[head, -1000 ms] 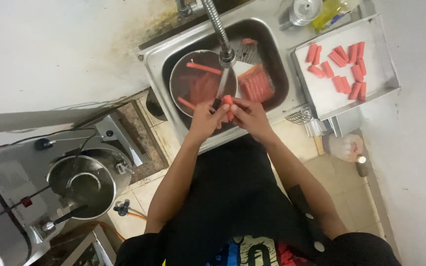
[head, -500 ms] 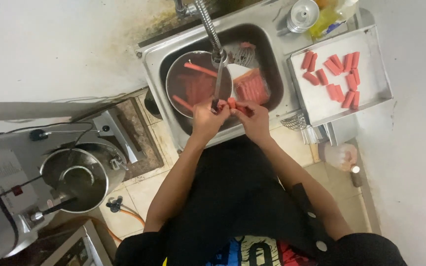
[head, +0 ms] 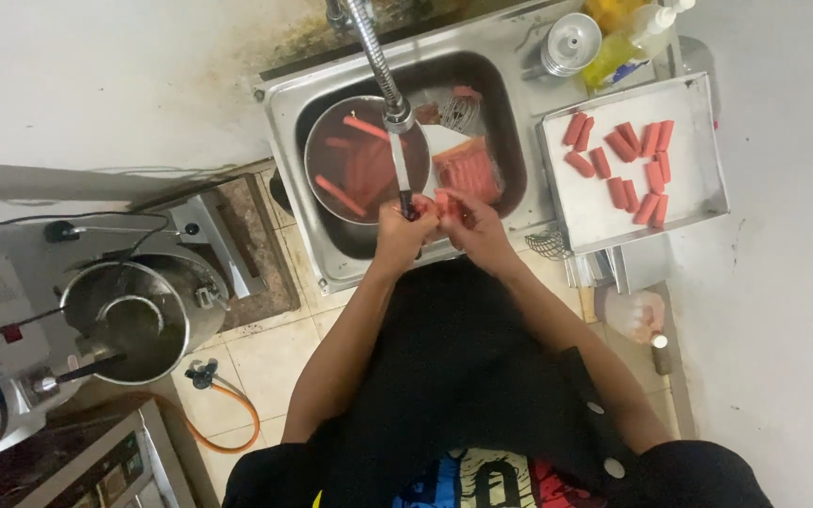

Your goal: The person cuts sausages into smaller pieces using a knife over a sink. They pick up sausages from a pot of water, slice them, and place the cut pieces onto a metal tray.

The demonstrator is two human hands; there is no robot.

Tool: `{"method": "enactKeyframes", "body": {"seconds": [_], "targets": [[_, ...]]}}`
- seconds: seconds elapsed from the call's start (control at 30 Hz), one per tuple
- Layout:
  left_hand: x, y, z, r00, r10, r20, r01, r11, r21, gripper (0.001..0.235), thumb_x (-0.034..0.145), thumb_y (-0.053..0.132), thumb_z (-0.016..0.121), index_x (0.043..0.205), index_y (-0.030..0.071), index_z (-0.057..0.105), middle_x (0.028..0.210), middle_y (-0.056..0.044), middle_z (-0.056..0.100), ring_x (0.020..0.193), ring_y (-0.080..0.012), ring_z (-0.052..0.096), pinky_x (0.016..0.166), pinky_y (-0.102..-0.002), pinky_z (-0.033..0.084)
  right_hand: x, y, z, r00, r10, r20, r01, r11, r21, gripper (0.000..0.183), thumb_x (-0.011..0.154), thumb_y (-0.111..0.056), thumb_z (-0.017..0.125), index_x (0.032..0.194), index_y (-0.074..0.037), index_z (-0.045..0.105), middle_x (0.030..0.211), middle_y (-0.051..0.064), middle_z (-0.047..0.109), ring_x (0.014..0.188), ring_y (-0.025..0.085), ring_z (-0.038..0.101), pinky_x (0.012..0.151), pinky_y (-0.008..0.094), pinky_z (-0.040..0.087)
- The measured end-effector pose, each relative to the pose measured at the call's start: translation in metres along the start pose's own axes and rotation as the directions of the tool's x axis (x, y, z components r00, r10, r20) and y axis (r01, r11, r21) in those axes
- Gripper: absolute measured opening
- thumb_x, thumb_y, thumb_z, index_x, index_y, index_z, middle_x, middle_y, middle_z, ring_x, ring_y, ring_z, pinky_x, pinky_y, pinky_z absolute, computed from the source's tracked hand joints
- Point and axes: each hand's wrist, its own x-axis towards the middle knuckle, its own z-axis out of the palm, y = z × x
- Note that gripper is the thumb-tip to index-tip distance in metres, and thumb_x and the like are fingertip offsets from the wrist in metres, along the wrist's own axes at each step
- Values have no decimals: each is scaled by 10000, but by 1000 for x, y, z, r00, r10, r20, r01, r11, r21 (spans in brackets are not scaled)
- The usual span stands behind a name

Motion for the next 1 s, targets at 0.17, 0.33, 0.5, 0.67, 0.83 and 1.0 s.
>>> {"method": "enactKeyframes", "body": {"seconds": [0.17,0.33,0.5,0.67,0.83,1.0], "targets": [[-7,11,17,998,-68,11,68,996,-64,123,782,-16,697,712,76,654,549,-21,526,410,-111,527,372,-227,430,9,9,-23,994,95,-46,-96,995,-15,312,889,-81,848,1171,-21,730,694,65,585,513,141,609,465,271,489],[5,-15,19,993,-115,9,115,982,-151,135,803,6,700,717,88,636,537,-33,547,419,-113,558,375,-229,436,3,-8,-13,950,272,-156,-165,857,489,337,1005,-41,664,1342,-40,657,637,67,552,507,161,606,474,224,475],[1,-20,41,996,-91,9,91,979,-185,117,827,14,681,761,86,617,544,-82,574,421,-143,517,369,-247,372,6,-3,-37,791,473,-388,-104,729,676,292,1054,-34,588,1344,-62,570,885,75,660,730,181,670,535,228,461],[8,-30,46,994,-110,28,113,976,-185,133,776,10,627,737,100,539,489,-86,514,381,-150,471,372,-236,335,4,-36,-114,757,259,-600,-86,950,300,91,1044,-48,558,1129,-69,583,850,110,684,829,157,710,624,190,459],[3,-16,69,987,-159,30,161,976,-145,135,792,16,615,719,118,566,529,-51,549,384,-121,491,359,-240,345,-20,-13,-199,845,71,-530,-299,885,-357,440,1002,-55,580,1432,34,547,1197,292,663,939,307,765,762,385,605],[7,-7,93,932,125,340,-239,918,317,441,786,171,917,1204,168,776,748,-28,641,713,-147,639,680,-293,539,-20,-107,-170,924,383,-25,-381,923,48,720,1095,-207,504,1673,-183,76,1273,366,644,1078,439,733,541,232,419]]}}
